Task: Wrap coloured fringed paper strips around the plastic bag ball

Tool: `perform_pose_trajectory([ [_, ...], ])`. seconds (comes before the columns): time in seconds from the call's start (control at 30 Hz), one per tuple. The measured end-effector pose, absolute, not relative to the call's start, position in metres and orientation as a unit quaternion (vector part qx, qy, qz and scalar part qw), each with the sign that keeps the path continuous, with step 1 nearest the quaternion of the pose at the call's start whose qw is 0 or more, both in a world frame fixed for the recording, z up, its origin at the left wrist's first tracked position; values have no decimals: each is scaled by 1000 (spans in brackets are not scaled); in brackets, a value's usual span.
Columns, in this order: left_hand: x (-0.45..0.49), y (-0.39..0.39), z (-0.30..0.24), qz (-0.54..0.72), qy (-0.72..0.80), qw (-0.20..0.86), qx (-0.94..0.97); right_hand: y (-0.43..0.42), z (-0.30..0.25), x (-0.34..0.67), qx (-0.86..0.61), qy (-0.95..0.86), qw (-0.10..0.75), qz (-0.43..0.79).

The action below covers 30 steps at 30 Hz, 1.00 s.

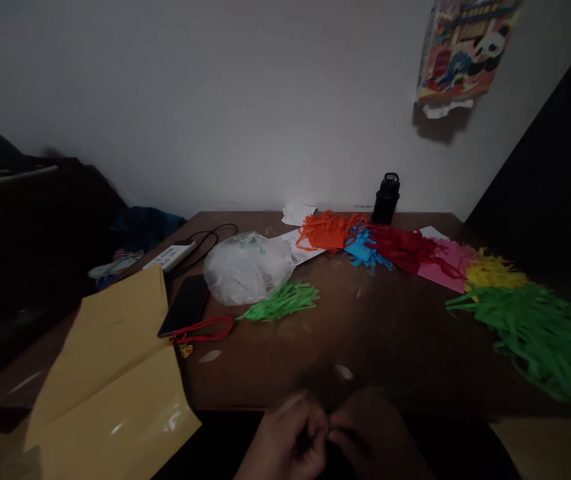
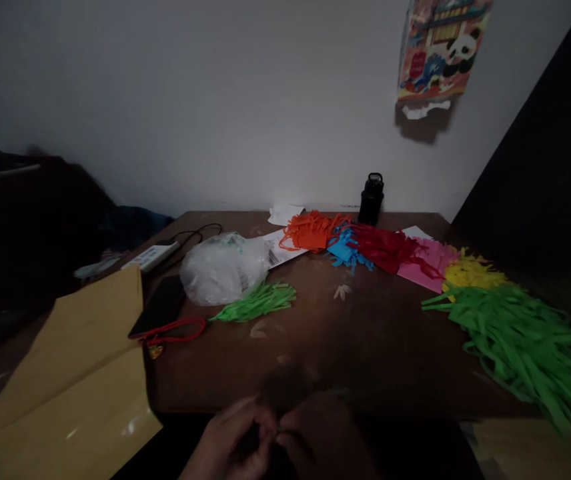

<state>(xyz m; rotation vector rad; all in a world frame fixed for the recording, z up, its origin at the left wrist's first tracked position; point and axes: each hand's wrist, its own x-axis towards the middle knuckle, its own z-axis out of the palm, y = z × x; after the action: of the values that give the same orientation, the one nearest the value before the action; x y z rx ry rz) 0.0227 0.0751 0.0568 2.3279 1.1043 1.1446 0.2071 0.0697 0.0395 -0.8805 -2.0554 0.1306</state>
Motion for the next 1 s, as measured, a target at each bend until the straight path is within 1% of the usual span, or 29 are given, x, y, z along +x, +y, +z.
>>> perform_pose_trajectory([
  [0.17,19,76,64,401,394,120,818,72,47,204,-365,-806,463,49],
  [0.23,18,76,62,398,400,126,816,72,48,205,-360,-806,465,57],
  [0.3,17,76,58,392,411,162,807,72,48,206,-364,-806,462,65],
  [0.37,16,75,55,374,423,227,793,72,46,206,-372,-809,449,69],
  [0.43,15,74,53,348,422,293,784,73,42,203,-368,-815,444,52],
  [0.5,14,72,52,323,413,325,787,74,36,198,-355,-816,455,27],
  [0.6,14,68,51,324,412,300,797,78,30,191,-348,-812,468,16],
  [0.77,7,72,56,366,423,260,787,85,26,194,-314,-822,475,26],
  [0.87,-22,93,76,411,513,230,718,87,28,212,-373,-807,457,24],
  [1.0,-82,148,109,388,673,175,605,82,26,240,-489,-761,425,42],
])
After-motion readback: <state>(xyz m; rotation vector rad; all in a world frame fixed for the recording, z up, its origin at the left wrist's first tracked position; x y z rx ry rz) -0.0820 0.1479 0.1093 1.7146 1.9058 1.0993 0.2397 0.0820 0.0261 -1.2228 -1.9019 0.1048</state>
